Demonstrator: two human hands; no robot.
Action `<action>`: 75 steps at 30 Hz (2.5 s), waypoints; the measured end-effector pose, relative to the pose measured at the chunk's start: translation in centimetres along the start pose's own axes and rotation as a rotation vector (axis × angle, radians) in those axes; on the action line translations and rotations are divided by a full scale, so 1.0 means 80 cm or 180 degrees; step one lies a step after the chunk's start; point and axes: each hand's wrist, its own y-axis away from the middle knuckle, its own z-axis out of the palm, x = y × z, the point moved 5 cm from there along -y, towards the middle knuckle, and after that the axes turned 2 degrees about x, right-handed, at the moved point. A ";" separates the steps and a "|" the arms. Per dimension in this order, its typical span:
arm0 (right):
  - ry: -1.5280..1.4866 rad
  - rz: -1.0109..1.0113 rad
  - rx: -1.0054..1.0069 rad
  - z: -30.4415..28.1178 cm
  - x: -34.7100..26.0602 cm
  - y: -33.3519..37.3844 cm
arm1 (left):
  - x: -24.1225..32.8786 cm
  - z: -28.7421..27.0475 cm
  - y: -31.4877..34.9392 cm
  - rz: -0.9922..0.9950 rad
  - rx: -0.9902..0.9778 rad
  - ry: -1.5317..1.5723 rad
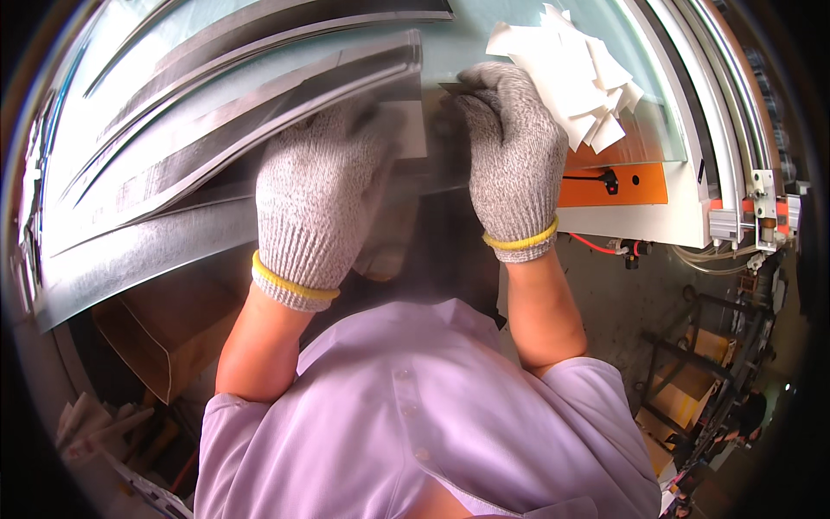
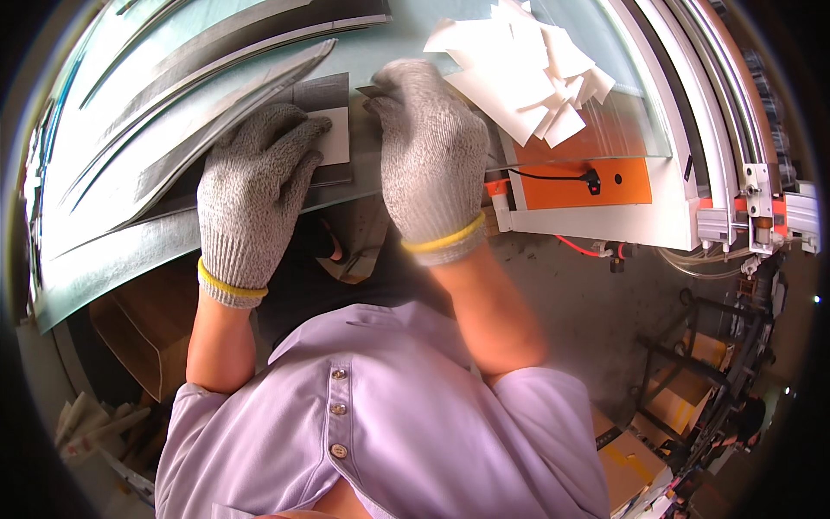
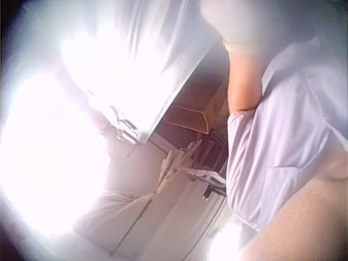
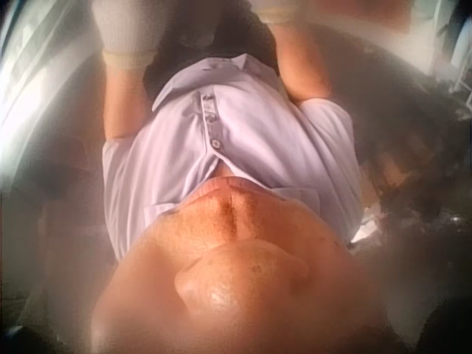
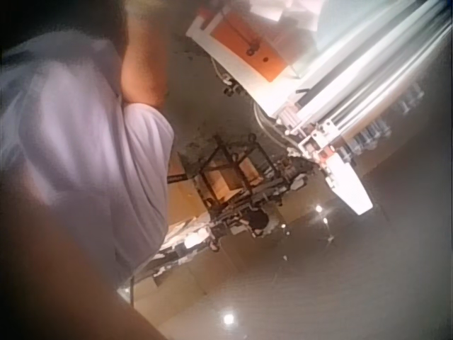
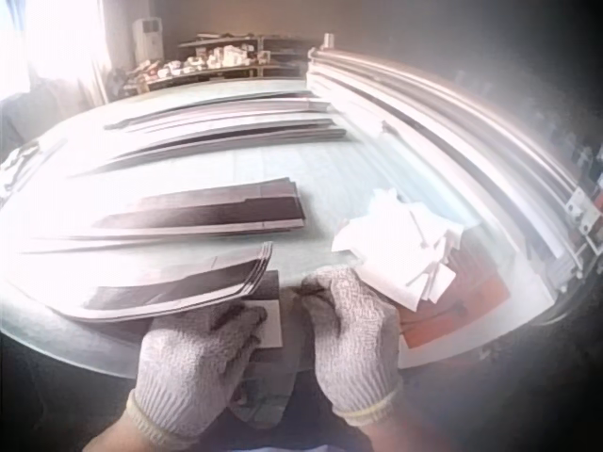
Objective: The person peels a protective film from the surface of a metal sheet using gloved hands. They carefully lift the edge of the film and pull it away from the sheet, repeating the process to remove the covering.
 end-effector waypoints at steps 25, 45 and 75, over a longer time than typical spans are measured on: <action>0.0634 -0.0134 -0.0173 0.005 -0.006 -0.003 | -0.012 0.006 0.001 -0.0148 -0.0190 0.0240; 0.1181 -0.0712 -0.0462 0.023 -0.024 0.000 | -0.026 0.001 0.009 -0.0539 -0.0295 0.0053; 0.0792 -0.0708 -0.0692 -0.007 -0.026 0.007 | -0.043 -0.017 0.010 -0.0627 -0.0385 0.0272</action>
